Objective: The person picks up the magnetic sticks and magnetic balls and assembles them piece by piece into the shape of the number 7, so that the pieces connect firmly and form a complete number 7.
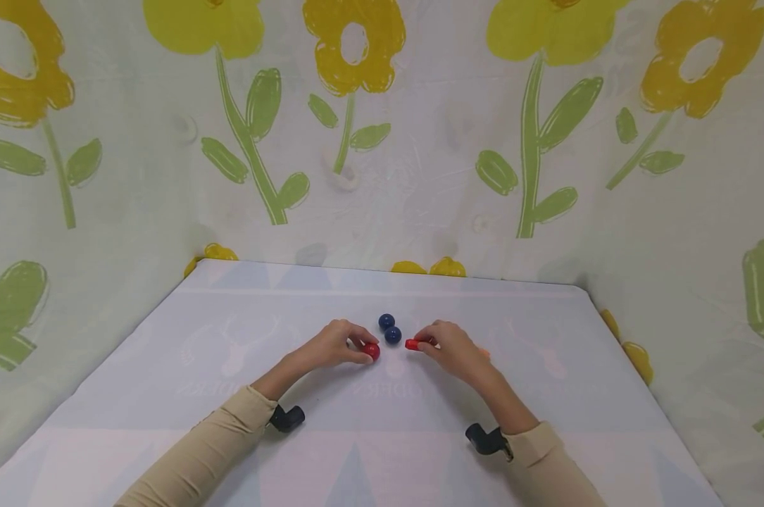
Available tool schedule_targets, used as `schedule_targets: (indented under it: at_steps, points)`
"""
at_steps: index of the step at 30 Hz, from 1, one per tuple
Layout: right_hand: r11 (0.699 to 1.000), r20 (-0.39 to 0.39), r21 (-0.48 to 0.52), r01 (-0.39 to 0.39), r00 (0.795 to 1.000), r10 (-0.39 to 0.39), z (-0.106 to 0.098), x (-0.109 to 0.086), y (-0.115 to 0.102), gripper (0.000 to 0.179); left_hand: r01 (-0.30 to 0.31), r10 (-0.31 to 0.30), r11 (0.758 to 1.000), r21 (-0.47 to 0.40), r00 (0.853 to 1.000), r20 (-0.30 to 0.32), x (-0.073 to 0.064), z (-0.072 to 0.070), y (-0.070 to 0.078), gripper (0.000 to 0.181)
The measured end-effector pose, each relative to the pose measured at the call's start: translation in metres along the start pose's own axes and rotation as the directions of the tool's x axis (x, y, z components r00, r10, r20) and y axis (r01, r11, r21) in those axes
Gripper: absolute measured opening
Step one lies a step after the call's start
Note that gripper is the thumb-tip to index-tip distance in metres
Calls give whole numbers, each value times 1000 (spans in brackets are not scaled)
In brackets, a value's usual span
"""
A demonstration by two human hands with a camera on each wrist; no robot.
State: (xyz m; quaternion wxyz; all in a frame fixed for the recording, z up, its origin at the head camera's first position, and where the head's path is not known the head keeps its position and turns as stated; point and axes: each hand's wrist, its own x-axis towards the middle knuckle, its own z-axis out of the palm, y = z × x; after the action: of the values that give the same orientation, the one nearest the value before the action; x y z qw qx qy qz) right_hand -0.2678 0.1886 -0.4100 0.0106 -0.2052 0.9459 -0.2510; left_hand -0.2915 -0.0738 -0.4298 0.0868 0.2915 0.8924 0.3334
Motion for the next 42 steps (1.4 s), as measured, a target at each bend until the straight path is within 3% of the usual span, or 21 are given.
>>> schedule_targets:
  at_steps: [20, 42]
  points:
    - [998, 4, -17, 57, 998, -57, 9, 3, -7, 18, 4, -4, 1000, -15, 1000, 3, -2, 0, 1, 32]
    - [1000, 39, -2, -6, 999, 6, 23, 13, -25, 14, -2, 2, 1000, -20, 1000, 6, -2, -1, 1, 33]
